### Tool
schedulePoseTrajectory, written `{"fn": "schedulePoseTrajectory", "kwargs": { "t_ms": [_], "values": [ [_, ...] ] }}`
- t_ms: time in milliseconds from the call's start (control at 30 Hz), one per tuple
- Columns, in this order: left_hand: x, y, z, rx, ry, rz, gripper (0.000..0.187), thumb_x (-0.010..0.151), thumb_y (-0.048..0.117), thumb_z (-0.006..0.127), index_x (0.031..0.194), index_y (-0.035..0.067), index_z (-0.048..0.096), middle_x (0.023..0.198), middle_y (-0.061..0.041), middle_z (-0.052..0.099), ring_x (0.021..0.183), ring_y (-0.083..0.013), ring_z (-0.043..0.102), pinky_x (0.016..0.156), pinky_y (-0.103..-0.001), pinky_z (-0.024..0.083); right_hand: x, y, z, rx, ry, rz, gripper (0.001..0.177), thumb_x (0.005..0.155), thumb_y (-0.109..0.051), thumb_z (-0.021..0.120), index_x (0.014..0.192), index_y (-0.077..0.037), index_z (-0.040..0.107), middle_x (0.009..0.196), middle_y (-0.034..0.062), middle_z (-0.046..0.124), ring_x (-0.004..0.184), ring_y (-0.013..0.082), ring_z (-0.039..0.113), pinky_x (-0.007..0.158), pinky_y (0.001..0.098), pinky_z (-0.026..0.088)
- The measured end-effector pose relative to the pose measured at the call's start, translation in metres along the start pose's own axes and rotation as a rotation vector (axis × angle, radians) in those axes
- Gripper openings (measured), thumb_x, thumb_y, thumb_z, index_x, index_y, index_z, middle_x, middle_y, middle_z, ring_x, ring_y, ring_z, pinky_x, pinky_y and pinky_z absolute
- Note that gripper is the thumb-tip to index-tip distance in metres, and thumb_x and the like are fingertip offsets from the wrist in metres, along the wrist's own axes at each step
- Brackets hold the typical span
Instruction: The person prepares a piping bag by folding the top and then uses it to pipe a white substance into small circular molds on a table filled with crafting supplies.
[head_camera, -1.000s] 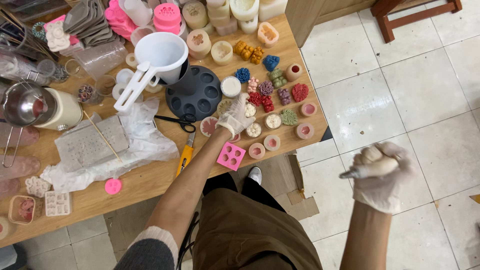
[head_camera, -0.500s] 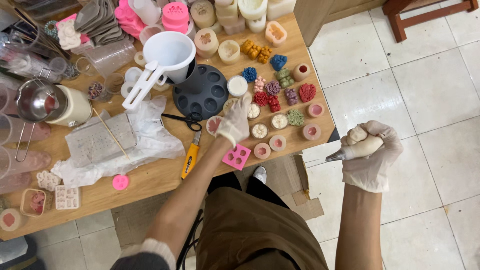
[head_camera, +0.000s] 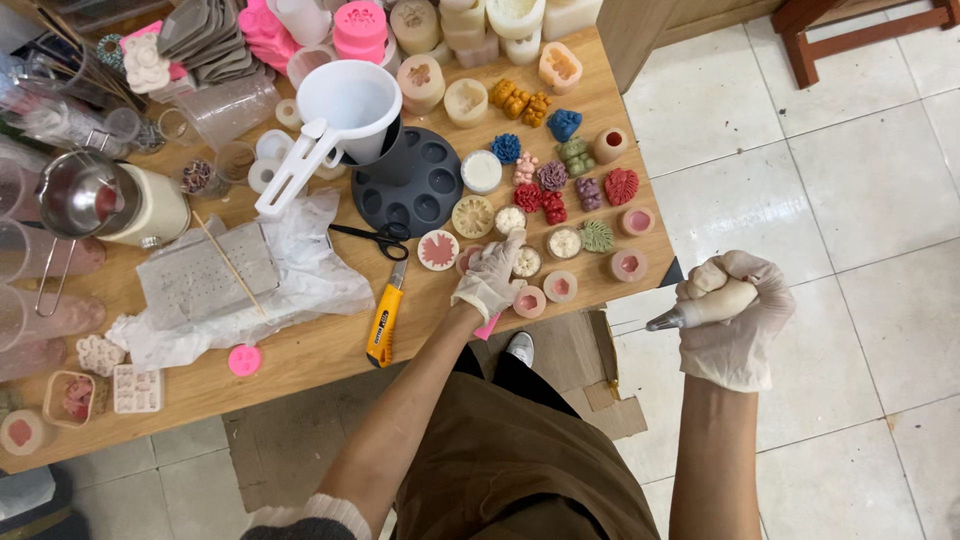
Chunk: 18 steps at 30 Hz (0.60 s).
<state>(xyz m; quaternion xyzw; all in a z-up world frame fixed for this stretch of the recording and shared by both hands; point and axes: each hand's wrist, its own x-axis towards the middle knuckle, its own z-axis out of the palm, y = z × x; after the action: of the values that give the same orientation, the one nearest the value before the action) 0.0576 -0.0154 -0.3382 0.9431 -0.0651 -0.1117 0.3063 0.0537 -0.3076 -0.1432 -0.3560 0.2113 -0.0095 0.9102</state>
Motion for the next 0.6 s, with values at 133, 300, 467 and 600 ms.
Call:
{"fn": "schedulePoseTrajectory", "kwargs": {
  "t_ms": [133,300,467,600],
  "values": [
    [-0.002,0.020,-0.027,-0.014,-0.087,-0.072,0.091,0.078,0.027,0.076,0.157,0.016,0.030,0.138,-0.018,0.053,0.133,-0.0364,0.046,0.112,-0.048,0.034,0.000,-0.001,0.007,0.021,0.049,0.011,0.020,0.090,-0.022,0.053,0.074,-0.012,0.045,0.067,0.0047,0.040,0.060,0.0178,0.036,0.058,0.0303,0.034],
    [-0.010,0.045,-0.061,-0.019,-0.079,-0.159,0.089,0.074,0.031,0.081,0.150,0.018,0.036,0.136,-0.014,0.054,0.129,-0.0351,0.049,0.111,-0.048,0.032,0.002,-0.004,0.013,0.002,0.043,0.010,0.017,0.088,-0.019,0.053,0.075,-0.010,0.047,0.068,0.0058,0.043,0.060,0.0186,0.039,0.058,0.0314,0.036],
    [-0.038,0.078,-0.104,-0.327,0.179,-0.121,0.086,0.071,0.026,0.085,0.145,0.012,0.043,0.133,-0.015,0.059,0.126,-0.0324,0.057,0.109,-0.039,0.045,-0.005,-0.011,0.057,0.005,0.027,0.046,0.018,0.092,-0.018,0.054,0.077,-0.008,0.051,0.070,0.0075,0.048,0.061,0.0196,0.044,0.059,0.0325,0.040],
    [-0.074,0.119,-0.168,-0.500,0.381,0.202,0.096,0.067,0.022,0.088,0.148,0.006,0.038,0.141,-0.017,0.056,0.131,-0.0310,0.057,0.111,-0.038,0.046,-0.023,-0.008,0.126,-0.066,-0.142,0.012,0.022,0.094,-0.020,0.054,0.081,-0.003,0.058,0.074,0.0123,0.058,0.067,0.0229,0.056,0.066,0.0342,0.050]
  ]
}}
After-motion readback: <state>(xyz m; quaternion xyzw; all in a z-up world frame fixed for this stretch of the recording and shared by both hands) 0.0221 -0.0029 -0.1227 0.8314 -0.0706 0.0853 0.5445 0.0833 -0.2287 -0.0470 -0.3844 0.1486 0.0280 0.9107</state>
